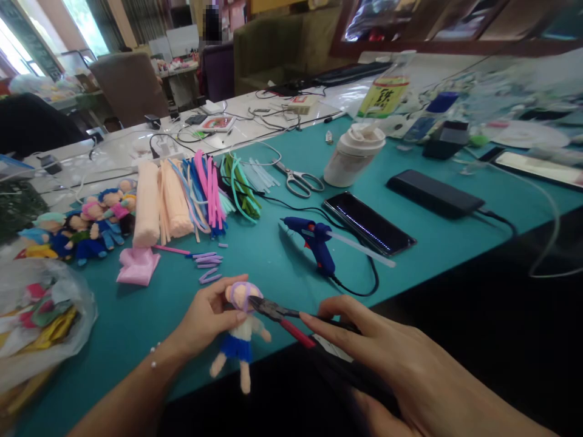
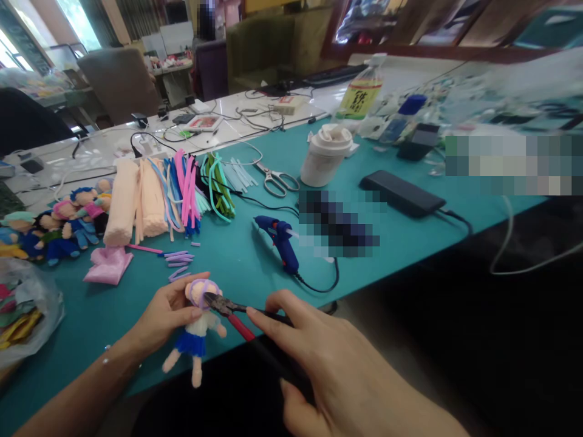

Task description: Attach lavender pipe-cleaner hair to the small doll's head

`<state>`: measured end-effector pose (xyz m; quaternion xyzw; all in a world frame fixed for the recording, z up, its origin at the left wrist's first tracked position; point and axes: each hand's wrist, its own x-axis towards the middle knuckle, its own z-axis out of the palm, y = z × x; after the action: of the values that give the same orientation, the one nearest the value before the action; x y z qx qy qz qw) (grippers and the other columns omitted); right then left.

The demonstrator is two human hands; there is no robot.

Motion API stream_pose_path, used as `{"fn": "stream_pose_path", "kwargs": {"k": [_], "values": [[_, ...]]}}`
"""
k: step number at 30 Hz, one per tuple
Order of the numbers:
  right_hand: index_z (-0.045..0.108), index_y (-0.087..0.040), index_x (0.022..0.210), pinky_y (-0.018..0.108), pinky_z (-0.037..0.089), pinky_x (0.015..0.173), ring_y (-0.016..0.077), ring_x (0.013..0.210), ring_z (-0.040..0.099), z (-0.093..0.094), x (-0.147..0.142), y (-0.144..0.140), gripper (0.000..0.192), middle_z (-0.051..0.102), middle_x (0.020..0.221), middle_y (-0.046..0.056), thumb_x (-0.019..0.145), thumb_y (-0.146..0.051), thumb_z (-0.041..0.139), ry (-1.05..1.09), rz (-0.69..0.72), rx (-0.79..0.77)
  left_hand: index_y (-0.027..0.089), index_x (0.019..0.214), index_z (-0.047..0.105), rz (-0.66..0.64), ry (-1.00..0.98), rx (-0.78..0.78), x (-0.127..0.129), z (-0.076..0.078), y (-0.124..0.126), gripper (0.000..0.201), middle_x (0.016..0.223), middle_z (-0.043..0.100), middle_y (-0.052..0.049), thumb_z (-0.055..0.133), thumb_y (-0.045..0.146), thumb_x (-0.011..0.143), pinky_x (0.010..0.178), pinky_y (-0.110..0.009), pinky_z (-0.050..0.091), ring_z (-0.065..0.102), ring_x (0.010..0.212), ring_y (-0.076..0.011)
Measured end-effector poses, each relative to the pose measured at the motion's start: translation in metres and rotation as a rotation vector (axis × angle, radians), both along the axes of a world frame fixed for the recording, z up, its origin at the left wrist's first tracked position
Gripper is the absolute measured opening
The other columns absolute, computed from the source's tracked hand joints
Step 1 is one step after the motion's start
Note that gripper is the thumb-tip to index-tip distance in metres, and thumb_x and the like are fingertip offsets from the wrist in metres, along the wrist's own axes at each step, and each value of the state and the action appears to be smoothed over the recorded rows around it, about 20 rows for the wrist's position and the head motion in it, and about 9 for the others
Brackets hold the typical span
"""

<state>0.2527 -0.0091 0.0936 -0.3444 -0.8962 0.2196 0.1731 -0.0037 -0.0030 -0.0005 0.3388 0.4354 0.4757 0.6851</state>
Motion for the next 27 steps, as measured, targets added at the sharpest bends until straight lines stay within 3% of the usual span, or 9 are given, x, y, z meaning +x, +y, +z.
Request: {"fn": "stream_pose_path", "kwargs": {"k": [6,17,27], "values": [[0.056,-0.023,0.134,0.026,0.055,0.059,0.017,0.07,0.064,0.003,-0.002,0.005,0.054,0.061,0.097,0.008,0.081,-0.015,0.049,-0.023,0.053,-0.068,0.014,0.114,0.071,0.002,0.029,-0.006,0.0,-0.004,-0.001,0.06,0.095,0.074,-0.01,0.084,0.017,0.056,0.074,-0.029,0.055,0.067,0.084,-0.0206],[0.056,-0.022,0.132,0.027,0.054,0.056,0.0172,0.07,0.065,-0.005,-0.001,0.0,0.051,0.061,0.097,0.008,0.082,-0.016,0.048,-0.038,0.057,0.033,0.016,0.11,0.073,0.008,0.024,-0.041,0.0,-0.003,0.001,0.057,0.095,0.074,-0.008,0.08,0.012,0.054,0.078,-0.029,0.052,0.065,0.088,-0.0213],[0.054,-0.022,0.136,0.026,0.054,0.057,0.0165,0.069,0.063,-0.006,-0.004,0.0,0.063,0.061,0.099,0.008,0.074,-0.011,0.05,-0.046,0.023,0.025,0.015,0.105,0.074,0.045,0.026,-0.069,0.001,0.001,0.001,0.053,0.094,0.075,-0.009,0.078,0.009,0.053,0.078,-0.029,0.052,0.067,0.087,-0.0216]]}}
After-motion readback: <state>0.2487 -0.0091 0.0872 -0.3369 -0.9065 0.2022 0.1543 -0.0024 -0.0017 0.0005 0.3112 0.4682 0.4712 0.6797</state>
